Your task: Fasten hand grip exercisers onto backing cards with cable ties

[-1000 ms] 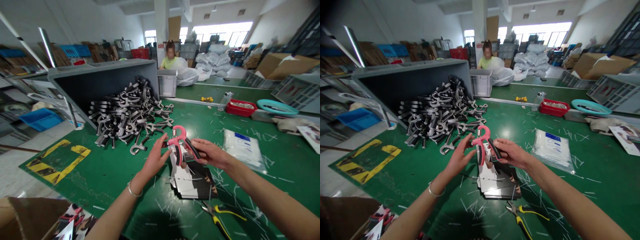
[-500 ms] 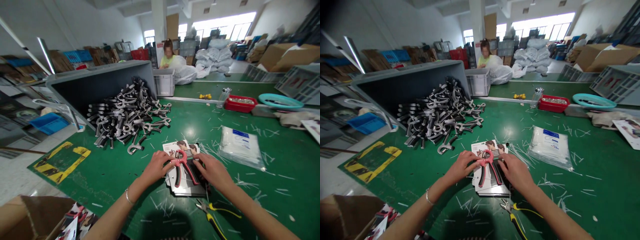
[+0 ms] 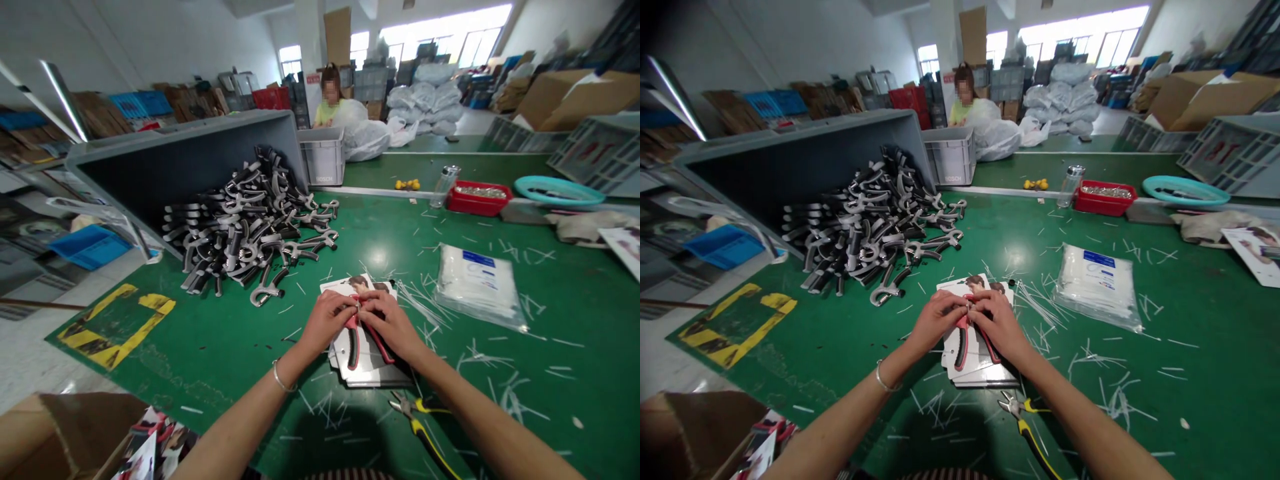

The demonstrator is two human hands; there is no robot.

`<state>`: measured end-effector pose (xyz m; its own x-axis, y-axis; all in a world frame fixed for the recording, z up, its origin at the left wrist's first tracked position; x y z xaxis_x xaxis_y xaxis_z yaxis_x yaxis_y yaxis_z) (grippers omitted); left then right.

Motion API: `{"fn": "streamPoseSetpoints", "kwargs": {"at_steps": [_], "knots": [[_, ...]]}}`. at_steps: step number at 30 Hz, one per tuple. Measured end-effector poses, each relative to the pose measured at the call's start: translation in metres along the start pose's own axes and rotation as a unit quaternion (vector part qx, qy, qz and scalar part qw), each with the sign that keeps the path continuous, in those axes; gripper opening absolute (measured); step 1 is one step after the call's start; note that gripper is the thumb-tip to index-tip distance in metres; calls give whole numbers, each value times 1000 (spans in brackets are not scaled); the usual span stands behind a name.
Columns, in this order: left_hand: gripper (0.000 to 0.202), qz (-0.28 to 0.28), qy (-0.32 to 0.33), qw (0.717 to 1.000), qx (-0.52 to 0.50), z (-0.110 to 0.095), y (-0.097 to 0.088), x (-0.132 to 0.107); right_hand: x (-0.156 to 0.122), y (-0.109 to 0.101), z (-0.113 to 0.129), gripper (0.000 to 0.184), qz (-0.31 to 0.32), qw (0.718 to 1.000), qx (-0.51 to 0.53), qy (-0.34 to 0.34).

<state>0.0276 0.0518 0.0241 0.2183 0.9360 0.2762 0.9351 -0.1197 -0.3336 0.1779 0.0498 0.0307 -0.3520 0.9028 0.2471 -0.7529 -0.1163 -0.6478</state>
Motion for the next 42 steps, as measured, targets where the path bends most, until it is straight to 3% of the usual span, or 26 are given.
{"fn": "streamPoseSetpoints", "kwargs": {"at_steps": [9,25,29,32,35,37,42], "knots": [[12,-16,-11,999,-44,5,-1,-1,-13,7,-1,11,20,999,-26,-32],[10,33,50,998,-3,-5,2,-7,-11,6,-1,15,-14,1000,-5,-28],[15,45,1,998,-36,-5,-1,-5,-10,6,0,16,-21,999,-6,-30],[15,14,-9,1000,-8,-12,-6,0,-10,8,-1,13,-23,999,-12,-35],[14,-40,23,998,53,-28,-7,0,-8,9,-3,12,-43,998,-20,-36],[14,-48,67,992,91,-41,-1,-7,-6,8,-4,16,-71,997,-27,-35],[17,102,212,946,225,-56,37,-44,-3,12,-2,23,-107,992,-32,-50]]}}
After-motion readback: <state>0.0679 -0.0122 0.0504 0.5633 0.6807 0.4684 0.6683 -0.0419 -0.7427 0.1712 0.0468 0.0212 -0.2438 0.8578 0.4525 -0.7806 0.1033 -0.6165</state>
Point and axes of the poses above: each hand's wrist, its own x-axis towards the middle knuckle, its own y-axis out of the palm, z = x × y, the point moved 7 cm from there along x, towards the middle knuckle, and after that the axes turned 12 degrees about -x, right-handed, at the moved point
